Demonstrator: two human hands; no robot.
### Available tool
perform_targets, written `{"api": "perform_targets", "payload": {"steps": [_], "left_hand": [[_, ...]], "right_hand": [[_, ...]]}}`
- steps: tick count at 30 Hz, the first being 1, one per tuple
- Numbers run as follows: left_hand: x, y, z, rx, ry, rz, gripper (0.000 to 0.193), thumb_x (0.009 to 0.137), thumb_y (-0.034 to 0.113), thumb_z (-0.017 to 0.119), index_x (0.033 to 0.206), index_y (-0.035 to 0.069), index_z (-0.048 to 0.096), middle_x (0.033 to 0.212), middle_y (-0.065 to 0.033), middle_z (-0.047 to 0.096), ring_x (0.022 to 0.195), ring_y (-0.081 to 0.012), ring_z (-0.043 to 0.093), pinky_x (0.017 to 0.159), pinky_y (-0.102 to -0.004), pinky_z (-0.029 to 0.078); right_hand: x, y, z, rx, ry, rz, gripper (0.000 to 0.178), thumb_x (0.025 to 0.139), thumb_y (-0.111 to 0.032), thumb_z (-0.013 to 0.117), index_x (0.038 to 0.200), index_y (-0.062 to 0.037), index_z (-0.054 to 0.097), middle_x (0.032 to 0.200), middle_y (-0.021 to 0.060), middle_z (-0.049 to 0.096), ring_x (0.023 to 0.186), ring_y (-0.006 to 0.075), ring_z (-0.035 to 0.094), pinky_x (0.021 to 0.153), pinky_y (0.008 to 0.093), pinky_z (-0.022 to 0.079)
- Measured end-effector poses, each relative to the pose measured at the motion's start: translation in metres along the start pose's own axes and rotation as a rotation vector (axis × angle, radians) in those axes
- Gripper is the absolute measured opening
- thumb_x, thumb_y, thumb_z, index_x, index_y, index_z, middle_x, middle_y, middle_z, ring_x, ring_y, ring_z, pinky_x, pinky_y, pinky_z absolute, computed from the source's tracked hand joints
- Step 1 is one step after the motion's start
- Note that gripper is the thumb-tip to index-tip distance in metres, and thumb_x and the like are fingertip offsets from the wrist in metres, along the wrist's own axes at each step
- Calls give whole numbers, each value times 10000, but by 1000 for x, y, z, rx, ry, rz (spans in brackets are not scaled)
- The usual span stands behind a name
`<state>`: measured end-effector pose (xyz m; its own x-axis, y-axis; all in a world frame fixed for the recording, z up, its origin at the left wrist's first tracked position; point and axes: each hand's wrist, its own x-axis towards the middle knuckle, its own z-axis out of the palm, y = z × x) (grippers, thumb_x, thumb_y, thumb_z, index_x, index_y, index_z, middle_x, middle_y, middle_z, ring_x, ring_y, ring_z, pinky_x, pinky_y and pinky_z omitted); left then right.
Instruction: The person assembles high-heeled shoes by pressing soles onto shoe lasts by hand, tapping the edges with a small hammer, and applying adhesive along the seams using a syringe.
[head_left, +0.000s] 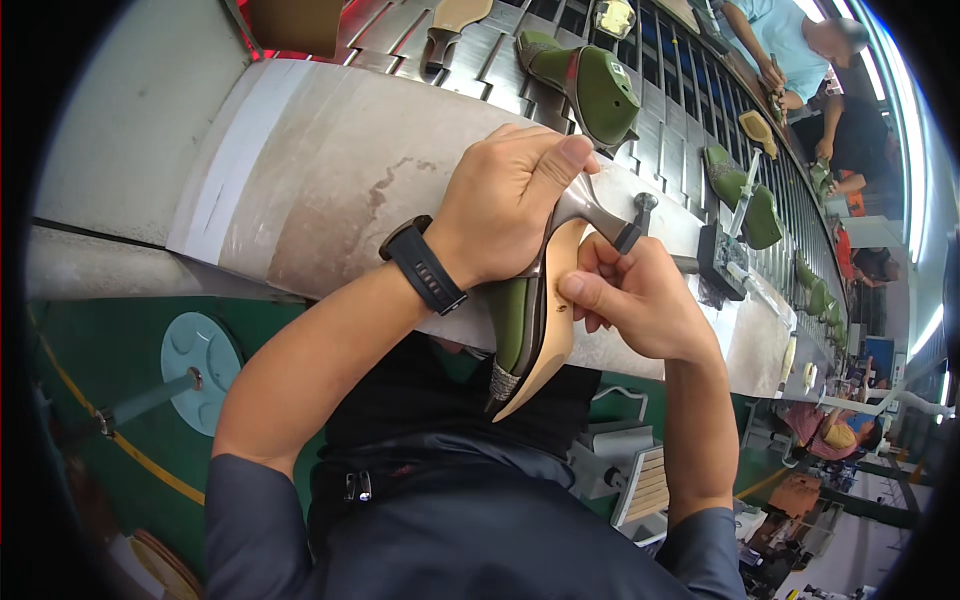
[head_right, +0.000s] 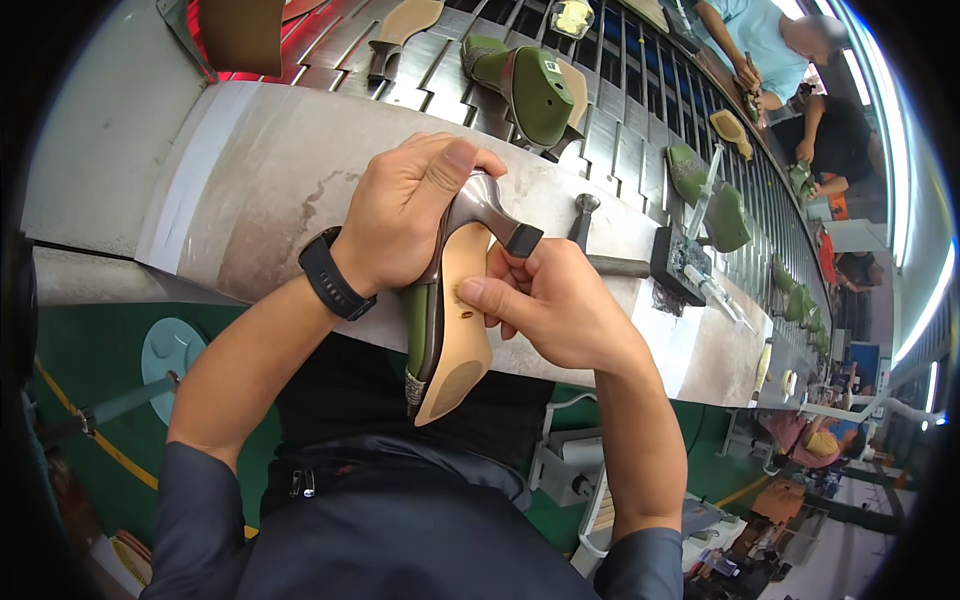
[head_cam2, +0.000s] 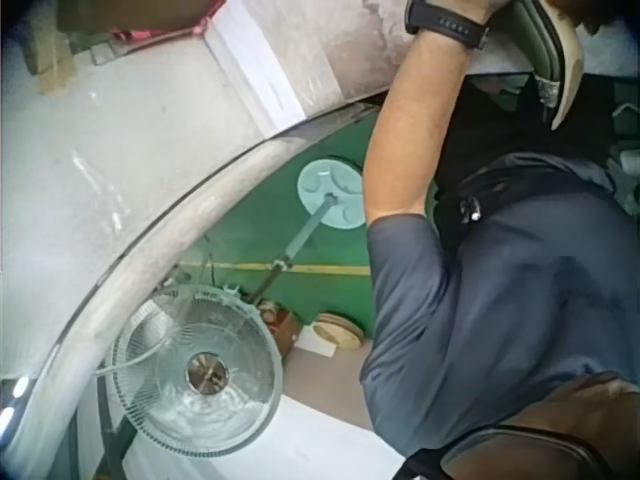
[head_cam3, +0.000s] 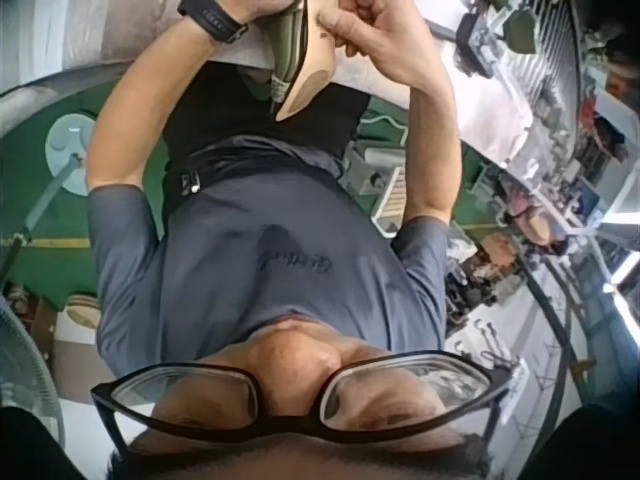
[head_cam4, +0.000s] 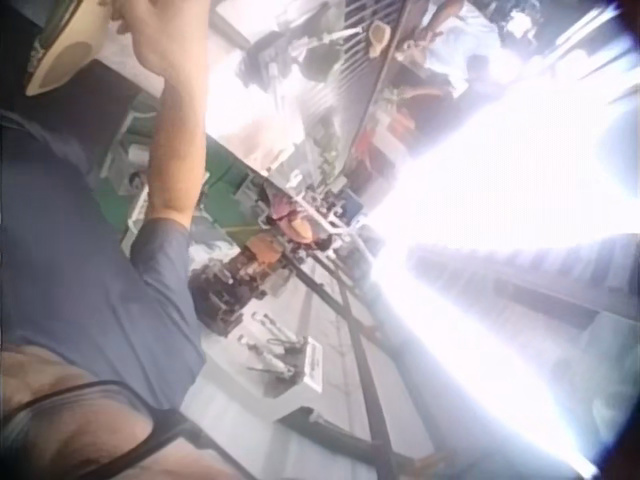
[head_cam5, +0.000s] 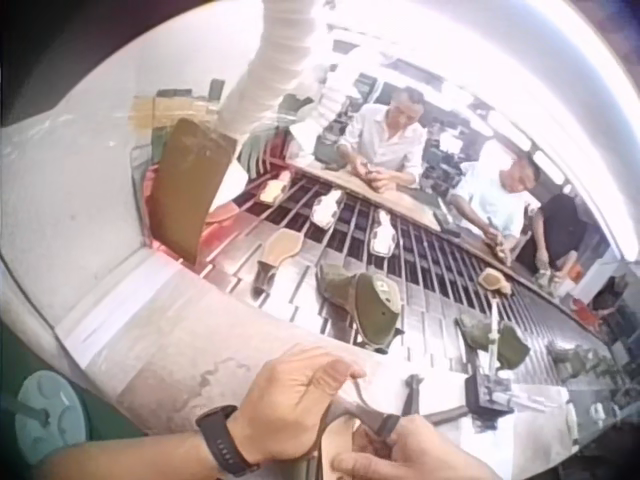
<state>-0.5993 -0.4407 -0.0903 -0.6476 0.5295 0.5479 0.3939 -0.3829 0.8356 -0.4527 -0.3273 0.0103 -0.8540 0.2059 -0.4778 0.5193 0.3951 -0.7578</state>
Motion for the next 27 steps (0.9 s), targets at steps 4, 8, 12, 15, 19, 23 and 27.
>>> {"api": "perform_targets", "payload": {"steps": [4, 8, 12, 15, 19, 23, 27], "left_hand": [[-4, 10, 5, 29, 92, -69, 545, 1149, 430, 440, 1066, -2, 762, 878, -94, 679, 838, -202, 588, 777, -345, 477], [-4, 7, 2, 144, 147, 45, 606, 1154, 466, 381, 1067, -4, 754, 848, -102, 670, 848, -214, 588, 773, -353, 476], [-3, 5, 2, 191, 156, 93, 664, 1152, 510, 339, 1056, -9, 742, 860, -121, 685, 832, -227, 600, 769, -352, 476], [-7, 11, -1, 105, 60, -70, 685, 1149, 531, 328, 1025, -10, 729, 898, -140, 701, 788, -239, 606, 746, -359, 478], [-4, 3, 0, 133, 75, -18, 708, 1147, 551, 311, 999, -11, 716, 889, -136, 696, 730, -220, 593, 708, -351, 476], [-3, 0, 2, 122, 85, -31, 741, 1143, 581, 287, 990, -6, 713, 831, -90, 665, 699, -157, 561, 659, -323, 450], [-1, 4, 1, 21, 82, -175, 798, 1131, 631, 252, 993, -2, 718, 738, -30, 603, 629, -96, 502, 581, -289, 396]], "right_hand": [[1, -3, 6, 75, 49, -35, 261, 999, -182, 764, 889, 27, 654, 728, 28, 659, 634, 79, 612, 543, 264, 501], [4, 2, 9, 91, 49, -78, 242, 994, -163, 766, 909, 29, 644, 727, 26, 660, 635, 78, 614, 532, 259, 500], [6, -1, 12, 83, 73, -82, 229, 982, -143, 776, 966, 36, 633, 723, 20, 655, 627, 73, 607, 519, 250, 493], [7, 0, 14, 64, 86, -85, 315, 963, -229, 805, 903, 15, 615, 709, 16, 648, 613, 74, 612, 516, 243, 491], [7, -6, 17, 8, 129, -11, 301, 932, -205, 844, 969, 39, 672, 714, -4, 656, 592, 43, 560, 513, 238, 456], [11, -4, 28, 20, 186, -34, 316, 903, -228, 868, 881, 32, 688, 694, -3, 654, 593, 30, 539, 511, 234, 433], [20, 16, 43, 194, 375, -140, 367, 896, -244, 851, 712, 0, 648, 648, 0, 631, 577, 37, 515, 507, 242, 412]]}}
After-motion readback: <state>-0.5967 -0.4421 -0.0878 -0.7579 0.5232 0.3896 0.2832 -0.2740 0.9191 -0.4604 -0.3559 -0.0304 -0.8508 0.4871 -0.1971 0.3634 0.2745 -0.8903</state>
